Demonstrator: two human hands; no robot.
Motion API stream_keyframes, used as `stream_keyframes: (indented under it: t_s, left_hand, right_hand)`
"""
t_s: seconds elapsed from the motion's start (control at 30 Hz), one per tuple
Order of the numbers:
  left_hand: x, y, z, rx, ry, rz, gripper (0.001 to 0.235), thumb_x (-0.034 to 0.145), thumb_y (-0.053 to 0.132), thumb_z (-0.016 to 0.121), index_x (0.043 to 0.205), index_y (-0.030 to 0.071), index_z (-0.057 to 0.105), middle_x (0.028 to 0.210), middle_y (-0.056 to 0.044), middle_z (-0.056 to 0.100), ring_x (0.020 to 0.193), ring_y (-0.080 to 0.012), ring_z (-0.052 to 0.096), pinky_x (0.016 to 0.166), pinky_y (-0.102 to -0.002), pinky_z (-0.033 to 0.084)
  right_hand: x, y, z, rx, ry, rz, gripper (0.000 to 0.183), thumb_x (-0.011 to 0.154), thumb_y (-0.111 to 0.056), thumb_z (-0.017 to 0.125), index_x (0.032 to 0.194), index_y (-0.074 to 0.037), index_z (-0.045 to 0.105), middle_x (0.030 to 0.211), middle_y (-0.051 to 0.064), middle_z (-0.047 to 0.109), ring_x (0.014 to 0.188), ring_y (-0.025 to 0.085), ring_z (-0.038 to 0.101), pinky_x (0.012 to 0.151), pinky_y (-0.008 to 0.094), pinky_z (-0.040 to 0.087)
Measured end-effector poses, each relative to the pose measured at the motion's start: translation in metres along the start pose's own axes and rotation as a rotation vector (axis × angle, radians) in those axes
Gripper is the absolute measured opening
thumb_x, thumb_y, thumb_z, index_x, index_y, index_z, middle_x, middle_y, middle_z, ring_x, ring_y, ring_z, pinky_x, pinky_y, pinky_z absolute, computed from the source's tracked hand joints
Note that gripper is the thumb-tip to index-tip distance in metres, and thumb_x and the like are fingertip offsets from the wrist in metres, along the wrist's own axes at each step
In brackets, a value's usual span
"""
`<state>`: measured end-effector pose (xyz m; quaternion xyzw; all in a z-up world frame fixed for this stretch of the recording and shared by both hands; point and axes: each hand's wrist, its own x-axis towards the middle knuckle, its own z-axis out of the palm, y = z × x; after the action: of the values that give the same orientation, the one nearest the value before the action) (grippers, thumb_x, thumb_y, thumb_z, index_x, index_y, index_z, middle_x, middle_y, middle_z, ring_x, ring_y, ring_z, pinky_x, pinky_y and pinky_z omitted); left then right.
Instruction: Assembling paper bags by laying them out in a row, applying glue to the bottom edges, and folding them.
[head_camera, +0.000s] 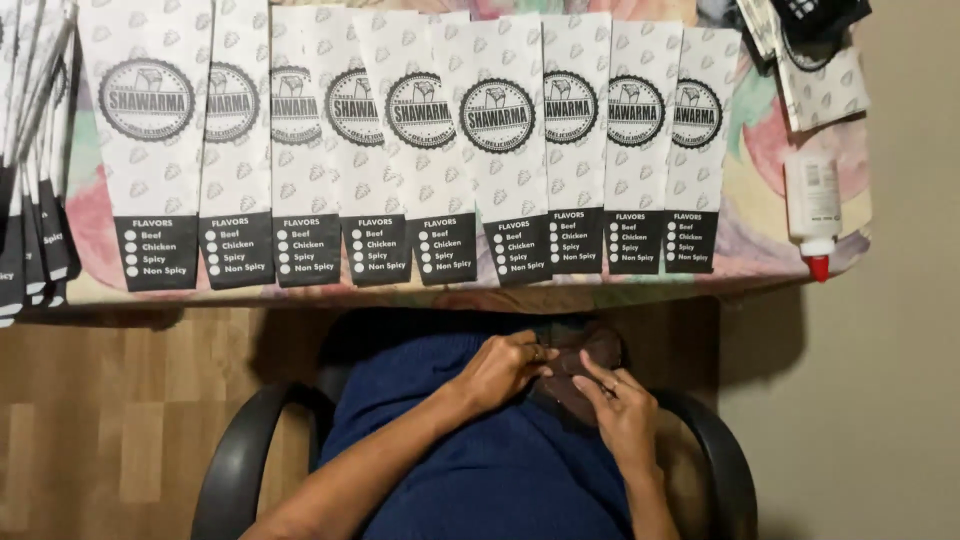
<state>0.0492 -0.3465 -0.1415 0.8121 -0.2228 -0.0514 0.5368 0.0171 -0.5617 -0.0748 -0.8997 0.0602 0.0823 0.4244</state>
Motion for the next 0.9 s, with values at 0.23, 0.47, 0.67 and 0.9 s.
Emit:
stream_keyframes:
  t_s: [0.23, 0.47, 0.67, 0.9]
  left_hand:
    - [0.004, 0.008, -0.029, -0.213, -0.147, 0.066, 0.024, 0.098, 0.003, 0.063, 0.12, -0.002, 0.072, 0.107, -0.018, 0.073, 0.096, -0.0335, 0.073, 0.085, -0.036, 0.057]
    - [0.005, 0.014, -0.052, -0.14, -0.254, 0.035, 0.039, 0.103, 0.009, 0.054, 0.141, 0.003, 0.061, 0.092, -0.013, 0.06, 0.081, -0.0303, 0.066, 0.078, -0.036, 0.052]
    - [-0.005, 0.002, -0.021, 0.004, -0.054, 0.067, 0.022, 0.094, 0.017, 0.075, 0.097, -0.003, 0.068, 0.089, -0.018, 0.067, 0.074, -0.0353, 0.068, 0.066, -0.043, 0.054]
    - [-0.009, 0.018, -0.042, -0.218, -0.144, -0.289, 0.026, 0.086, 0.023, 0.083, 0.09, 0.003, 0.067, 0.087, -0.008, 0.075, 0.079, -0.02, 0.073, 0.067, -0.033, 0.054]
  right_hand:
    - [0.004, 0.046, 0.0, 0.361, -0.09, 0.091, 0.014, 0.084, -0.001, 0.077, 0.097, 0.0, 0.08, 0.103, 0.01, 0.082, 0.07, 0.008, 0.067, 0.059, 0.023, 0.055]
    - [0.008, 0.011, -0.025, 0.361, -0.16, 0.195, 0.049, 0.088, -0.01, 0.073, 0.135, -0.004, 0.061, 0.092, 0.015, 0.078, 0.074, 0.02, 0.074, 0.074, 0.03, 0.064]
    - [0.01, -0.008, -0.004, 0.004, -0.045, -0.22, 0.024, 0.085, -0.013, 0.079, 0.108, -0.008, 0.082, 0.083, -0.001, 0.068, 0.07, 0.007, 0.061, 0.058, 0.023, 0.045]
    - [0.018, 0.016, -0.002, 0.239, -0.116, 0.176, 0.014, 0.076, -0.003, 0.086, 0.076, -0.001, 0.073, 0.067, 0.009, 0.074, 0.057, 0.012, 0.069, 0.054, 0.026, 0.063]
